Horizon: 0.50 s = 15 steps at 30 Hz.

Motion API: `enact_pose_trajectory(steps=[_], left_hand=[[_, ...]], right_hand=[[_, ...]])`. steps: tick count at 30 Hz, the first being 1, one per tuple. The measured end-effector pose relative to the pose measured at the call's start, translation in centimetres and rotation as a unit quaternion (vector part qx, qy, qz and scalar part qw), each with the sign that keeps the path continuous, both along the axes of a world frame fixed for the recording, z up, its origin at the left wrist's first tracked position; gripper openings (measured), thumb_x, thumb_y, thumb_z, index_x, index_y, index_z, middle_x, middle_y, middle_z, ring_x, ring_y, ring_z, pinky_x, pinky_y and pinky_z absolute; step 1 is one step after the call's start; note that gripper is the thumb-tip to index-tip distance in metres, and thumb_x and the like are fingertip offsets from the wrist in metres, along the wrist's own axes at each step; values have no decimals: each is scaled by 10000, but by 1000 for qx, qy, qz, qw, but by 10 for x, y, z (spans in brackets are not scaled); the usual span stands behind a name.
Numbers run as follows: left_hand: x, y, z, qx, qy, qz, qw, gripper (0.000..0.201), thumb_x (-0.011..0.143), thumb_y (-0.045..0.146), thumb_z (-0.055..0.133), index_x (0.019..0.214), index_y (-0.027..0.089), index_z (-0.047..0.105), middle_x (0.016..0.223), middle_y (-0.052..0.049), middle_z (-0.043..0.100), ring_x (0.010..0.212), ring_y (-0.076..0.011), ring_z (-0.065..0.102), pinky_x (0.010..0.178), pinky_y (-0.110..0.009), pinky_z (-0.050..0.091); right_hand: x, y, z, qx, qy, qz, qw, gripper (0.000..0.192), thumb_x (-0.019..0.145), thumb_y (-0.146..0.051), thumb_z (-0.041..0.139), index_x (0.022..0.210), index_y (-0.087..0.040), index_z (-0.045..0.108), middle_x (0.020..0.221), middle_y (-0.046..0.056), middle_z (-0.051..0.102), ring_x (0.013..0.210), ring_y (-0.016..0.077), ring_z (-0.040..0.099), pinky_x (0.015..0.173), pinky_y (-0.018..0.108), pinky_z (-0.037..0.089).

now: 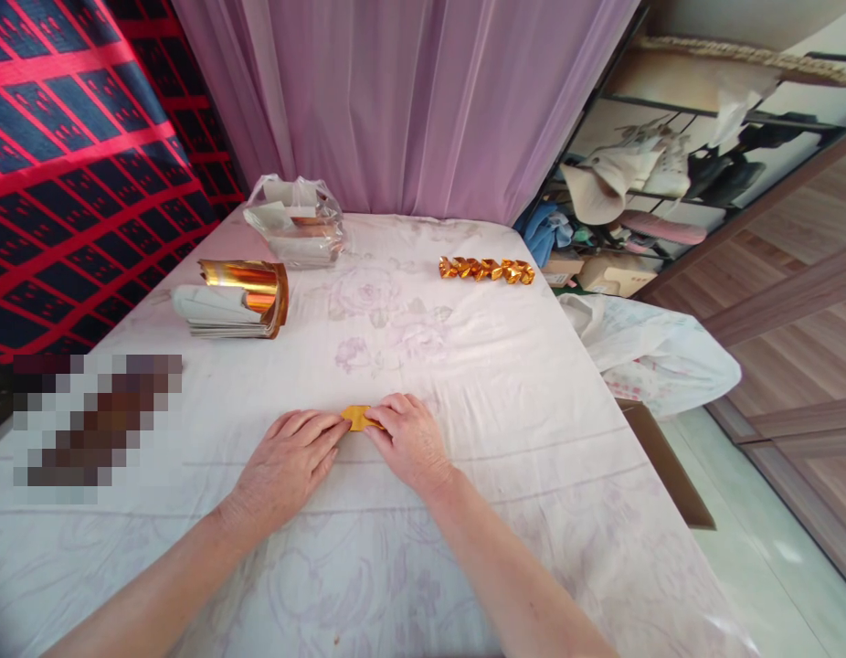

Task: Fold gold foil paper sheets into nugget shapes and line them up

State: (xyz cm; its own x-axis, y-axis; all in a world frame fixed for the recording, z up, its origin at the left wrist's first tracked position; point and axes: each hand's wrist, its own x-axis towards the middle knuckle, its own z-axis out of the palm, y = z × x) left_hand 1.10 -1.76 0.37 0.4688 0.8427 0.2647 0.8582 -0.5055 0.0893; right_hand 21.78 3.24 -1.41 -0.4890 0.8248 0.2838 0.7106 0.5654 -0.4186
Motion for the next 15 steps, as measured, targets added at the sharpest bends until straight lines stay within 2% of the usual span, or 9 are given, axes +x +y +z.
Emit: enact_pose_trajectory(steps=[3, 6, 11, 15], left_hand=[[2, 2, 1, -6, 4, 1, 1000, 355, 933, 212, 524, 1277, 199, 608, 1115, -58, 657, 1028, -228, 538, 952, -409, 397], [7, 8, 2, -14, 16, 3, 1000, 390, 923, 245, 549, 1306, 180, 591, 1075, -68, 648, 984, -236, 533, 919, -419, 396], [14, 20, 7, -30, 40, -10, 999, 374, 926, 289, 558, 1288, 212, 612, 962, -56, 626, 917, -232, 533, 881, -414, 385], [14, 24, 8, -28, 49, -12, 998, 345, 933, 272, 551, 1264, 216, 628, 916, -49, 613, 873, -221, 530, 857, -410, 375]], right_hand=[[8, -8, 1, 26, -49, 14, 998, 251, 917, -244, 608, 1153, -218, 686, 1081, 69, 661, 960, 211, 573, 858, 350, 447], [10, -14, 5, 37, -96, 21, 994, 318, 917, -283, 615, 1225, -214, 656, 1130, 82, 649, 987, 231, 559, 850, 374, 439], [12, -14, 7, 54, -124, 33, 990, 337, 925, -298, 603, 1248, -212, 645, 1132, 88, 644, 979, 233, 550, 830, 380, 432], [23, -14, 5, 90, -109, 67, 988, 293, 931, -279, 583, 1202, -210, 669, 1154, 86, 645, 1014, 235, 550, 850, 387, 433]])
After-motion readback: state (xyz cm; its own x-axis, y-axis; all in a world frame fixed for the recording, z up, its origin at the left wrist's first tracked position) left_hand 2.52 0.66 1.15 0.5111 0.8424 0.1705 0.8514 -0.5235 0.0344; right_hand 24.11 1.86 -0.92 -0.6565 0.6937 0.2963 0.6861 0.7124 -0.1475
